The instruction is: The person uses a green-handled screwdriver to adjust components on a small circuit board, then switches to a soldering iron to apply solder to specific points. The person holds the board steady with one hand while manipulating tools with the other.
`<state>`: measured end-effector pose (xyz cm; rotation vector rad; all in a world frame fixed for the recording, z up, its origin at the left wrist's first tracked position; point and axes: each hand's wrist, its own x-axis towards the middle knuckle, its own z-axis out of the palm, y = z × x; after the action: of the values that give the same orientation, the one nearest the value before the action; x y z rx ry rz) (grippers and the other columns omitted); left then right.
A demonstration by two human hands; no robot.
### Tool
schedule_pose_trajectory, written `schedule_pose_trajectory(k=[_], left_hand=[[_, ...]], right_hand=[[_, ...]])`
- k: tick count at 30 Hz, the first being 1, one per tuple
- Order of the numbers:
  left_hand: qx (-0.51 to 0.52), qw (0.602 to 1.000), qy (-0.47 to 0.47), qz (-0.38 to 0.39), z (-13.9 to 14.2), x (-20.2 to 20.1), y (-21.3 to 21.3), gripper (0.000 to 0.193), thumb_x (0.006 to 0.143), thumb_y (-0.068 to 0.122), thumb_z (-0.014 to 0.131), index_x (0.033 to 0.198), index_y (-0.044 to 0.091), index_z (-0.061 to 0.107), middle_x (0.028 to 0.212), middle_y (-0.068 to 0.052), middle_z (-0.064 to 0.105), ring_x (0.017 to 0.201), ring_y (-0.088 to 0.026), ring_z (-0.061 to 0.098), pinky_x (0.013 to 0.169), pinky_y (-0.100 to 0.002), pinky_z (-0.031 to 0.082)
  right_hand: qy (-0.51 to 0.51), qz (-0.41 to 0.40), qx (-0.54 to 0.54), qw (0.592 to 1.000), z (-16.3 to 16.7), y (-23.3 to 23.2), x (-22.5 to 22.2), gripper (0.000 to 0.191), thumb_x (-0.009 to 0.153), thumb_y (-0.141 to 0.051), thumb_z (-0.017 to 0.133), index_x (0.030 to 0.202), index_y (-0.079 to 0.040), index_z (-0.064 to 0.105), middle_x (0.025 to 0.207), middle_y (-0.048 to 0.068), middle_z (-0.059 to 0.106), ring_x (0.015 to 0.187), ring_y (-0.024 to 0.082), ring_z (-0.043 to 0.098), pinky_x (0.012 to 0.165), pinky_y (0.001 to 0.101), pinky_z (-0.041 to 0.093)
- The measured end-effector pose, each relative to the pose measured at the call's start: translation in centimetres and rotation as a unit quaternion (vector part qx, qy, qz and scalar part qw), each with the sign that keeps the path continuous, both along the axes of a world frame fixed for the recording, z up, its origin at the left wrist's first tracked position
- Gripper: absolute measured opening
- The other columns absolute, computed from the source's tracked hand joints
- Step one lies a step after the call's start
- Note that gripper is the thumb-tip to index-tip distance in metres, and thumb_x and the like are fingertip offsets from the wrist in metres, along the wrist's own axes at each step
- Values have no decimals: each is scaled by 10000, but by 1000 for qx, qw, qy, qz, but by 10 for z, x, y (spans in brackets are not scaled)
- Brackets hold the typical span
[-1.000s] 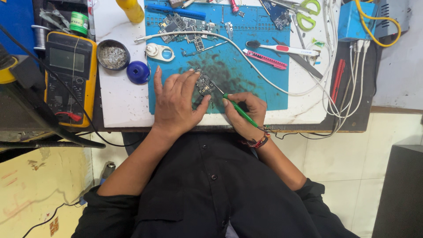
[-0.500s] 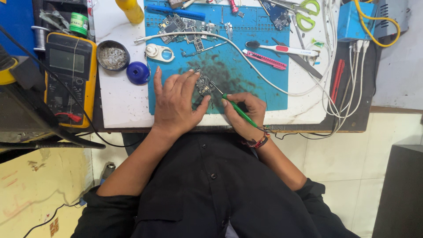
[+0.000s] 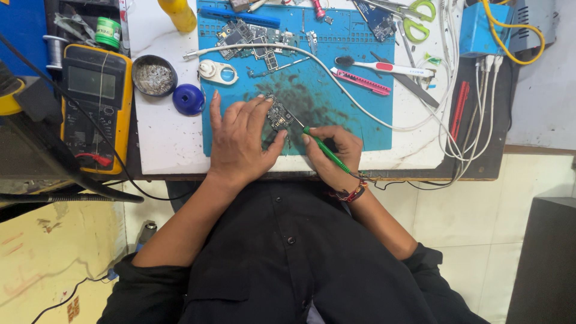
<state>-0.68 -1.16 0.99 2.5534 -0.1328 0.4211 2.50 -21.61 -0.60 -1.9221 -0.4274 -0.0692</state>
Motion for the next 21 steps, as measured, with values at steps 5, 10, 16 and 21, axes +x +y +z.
schedule_pose_trajectory(k=[5,10,16,21], left_hand=[[0,1000,3,0,0,0,1,561,905,365,762,1336,43,606,1341,-115,651,1222,-296,575,1249,-621,145],[7,1000,4,0,2,0,0,558,905,365,758,1335,44,606,1342,-117,650,1216,-295,575,1247,-620,146],[6,1000,3,1,3,0,0,556,907,364,758,1337,47,605,1345,-113,652,1219,-294,576,1248,-620,141],[4,1000,2,1,3,0,0,560,909,366,759,1343,48,603,1347,-115,653,1225,-297,576,1249,-617,137]], right_hand=[[-7,0,4,1000,0,1,1,129,901,-13,802,993,-24,712,879,58,754,749,76,680,679,225,520],[1,2,13,1000,1,3,1,129,907,-11,802,1003,-21,716,875,52,752,753,71,678,683,224,521],[2,4,17,1000,3,4,1,131,909,-10,799,1009,-17,715,888,54,753,762,70,679,688,223,526],[9,12,15,1000,5,4,1,129,912,-9,799,1013,-17,720,891,58,755,763,68,676,683,223,523]])
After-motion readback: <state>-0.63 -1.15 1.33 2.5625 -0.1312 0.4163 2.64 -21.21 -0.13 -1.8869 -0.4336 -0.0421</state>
